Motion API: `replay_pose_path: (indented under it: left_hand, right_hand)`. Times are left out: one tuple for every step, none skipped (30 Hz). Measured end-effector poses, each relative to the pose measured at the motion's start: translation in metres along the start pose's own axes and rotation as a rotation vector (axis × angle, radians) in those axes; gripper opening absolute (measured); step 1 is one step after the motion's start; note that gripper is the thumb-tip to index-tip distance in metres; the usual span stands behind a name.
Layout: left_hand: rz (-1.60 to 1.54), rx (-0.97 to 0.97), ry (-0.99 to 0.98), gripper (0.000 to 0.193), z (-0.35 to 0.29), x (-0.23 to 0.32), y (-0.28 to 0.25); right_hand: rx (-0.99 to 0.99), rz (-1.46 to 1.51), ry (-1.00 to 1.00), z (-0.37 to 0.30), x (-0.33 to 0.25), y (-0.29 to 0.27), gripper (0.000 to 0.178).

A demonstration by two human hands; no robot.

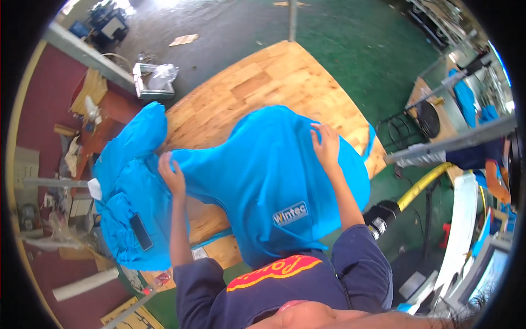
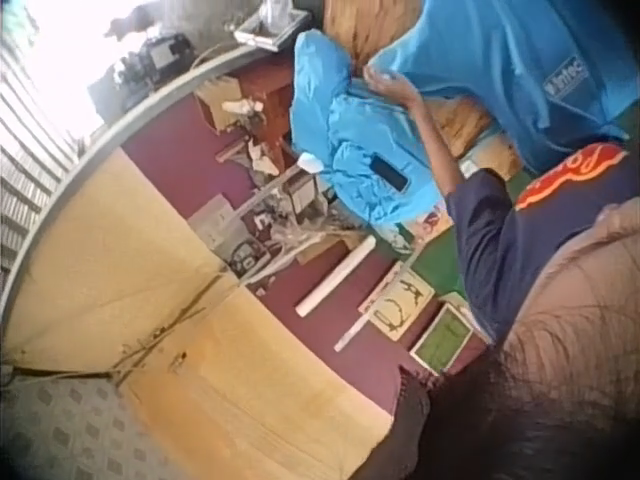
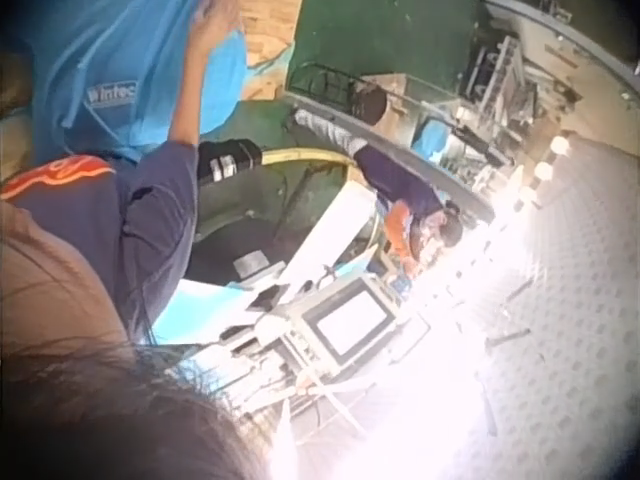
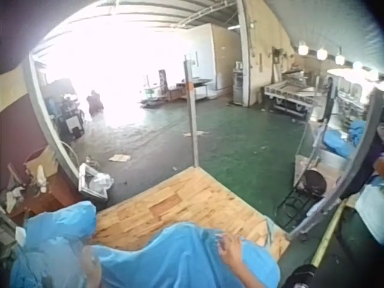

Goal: Manually placing blue fabric pieces onto a rotating screen-printing machine.

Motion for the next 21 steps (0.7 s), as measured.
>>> replay_pose_path:
  left_hand:
    - [-0.037, -0.126, 0.171, 0.025, -0.028, 0.034, -0.01]
    - [-0.17, -0.358, 0.169, 0.019, -0.06, 0.078, -0.022]
    - [-0.214, -0.48, 0.197, 0.014, -0.1, 0.101, -0.033]
    - [-0.354, -0.486, 0.362, 0.013, -0.143, 0.115, -0.04]
    - [-0.406, -0.573, 0.444, 0.017, -0.188, 0.127, -0.049]
    - [-0.407, -0.656, 0.483, 0.021, -0.227, 0.14, -0.061]
    - [-0.392, -0.733, 0.544, 0.023, -0.258, 0.148, -0.073]
    - [-0.375, -0.805, 0.601, 0.026, -0.285, 0.154, -0.083]
    - [-0.362, -0.837, 0.62, 0.03, -0.305, 0.156, -0.085]
    - [-0.319, -0.846, 0.67, 0.03, -0.314, 0.16, -0.089]
    - [-0.274, -0.852, 0.719, 0.031, -0.32, 0.162, -0.092]
    - [-0.27, -0.846, 0.71, 0.031, -0.323, 0.161, -0.093]
    - [-0.264, -0.808, 0.731, 0.029, -0.326, 0.16, -0.09]
    - [-0.266, -0.768, 0.763, 0.027, -0.33, 0.161, -0.088]
    - [-0.252, -0.755, 0.753, 0.027, -0.336, 0.156, -0.085]
    - [-0.292, -0.723, 0.739, 0.024, -0.339, 0.154, -0.085]
    - [-0.332, -0.69, 0.727, 0.021, -0.342, 0.152, -0.086]
    - [-0.32, -0.679, 0.726, 0.021, -0.343, 0.152, -0.087]
    - [-0.308, -0.685, 0.706, 0.016, -0.345, 0.15, -0.09]
    - [-0.296, -0.692, 0.686, 0.012, -0.347, 0.149, -0.092]
    - [-0.289, -0.688, 0.688, 0.012, -0.348, 0.15, -0.096]
  right_hand:
    - [0.029, -0.03, 0.081, -0.027, 0.01, -0.02, 0.015]
    - [0.06, -0.07, 0.165, -0.058, 0.021, -0.045, 0.014]
    - [0.132, -0.166, 0.205, -0.085, 0.021, -0.07, 0.011]
    - [0.095, -0.145, 0.404, -0.125, 0.038, -0.08, 0.012]
    - [0.105, -0.149, 0.486, -0.161, 0.049, -0.09, 0.015]
    - [0.083, -0.194, 0.558, -0.185, 0.049, -0.102, 0.018]
    - [0.053, -0.23, 0.621, -0.204, 0.046, -0.111, 0.021]
    - [0.042, -0.23, 0.613, -0.218, 0.045, -0.113, 0.021]
    - [0.078, -0.223, 0.625, -0.232, 0.05, -0.117, 0.022]
    - [0.116, -0.211, 0.636, -0.245, 0.052, -0.12, 0.024]
    - [0.11, -0.21, 0.629, -0.255, 0.054, -0.121, 0.024]
    - [0.143, -0.078, 0.717, -0.263, 0.061, -0.119, 0.024]
    - [0.18, 0.055, 0.801, -0.271, 0.072, -0.116, 0.025]
    - [0.154, 0.048, 0.741, -0.281, 0.091, -0.119, 0.023]
    - [0.15, 0.064, 0.728, -0.278, 0.092, -0.117, 0.023]
    - [0.19, 0.09, 0.69, -0.271, 0.09, -0.12, 0.022]
    - [0.233, 0.116, 0.654, -0.265, 0.088, -0.122, 0.021]
    - [0.291, 0.156, 0.601, -0.256, 0.084, -0.126, 0.019]
    - [0.291, 0.167, 0.596, -0.248, 0.082, -0.131, 0.019]
    - [0.322, 0.263, 0.572, -0.239, 0.08, -0.135, 0.02]
    - [0.357, 0.355, 0.551, -0.235, 0.083, -0.139, 0.02]
Point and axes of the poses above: each hand's wrist, its own z-axis towards the middle knuckle, its own y-axis out of the palm, x = y × z, the point moved 5 cm from there along z, towards the middle knuckle, and after that the axes turned 8 degrees about -y, right-handed, at the moved point
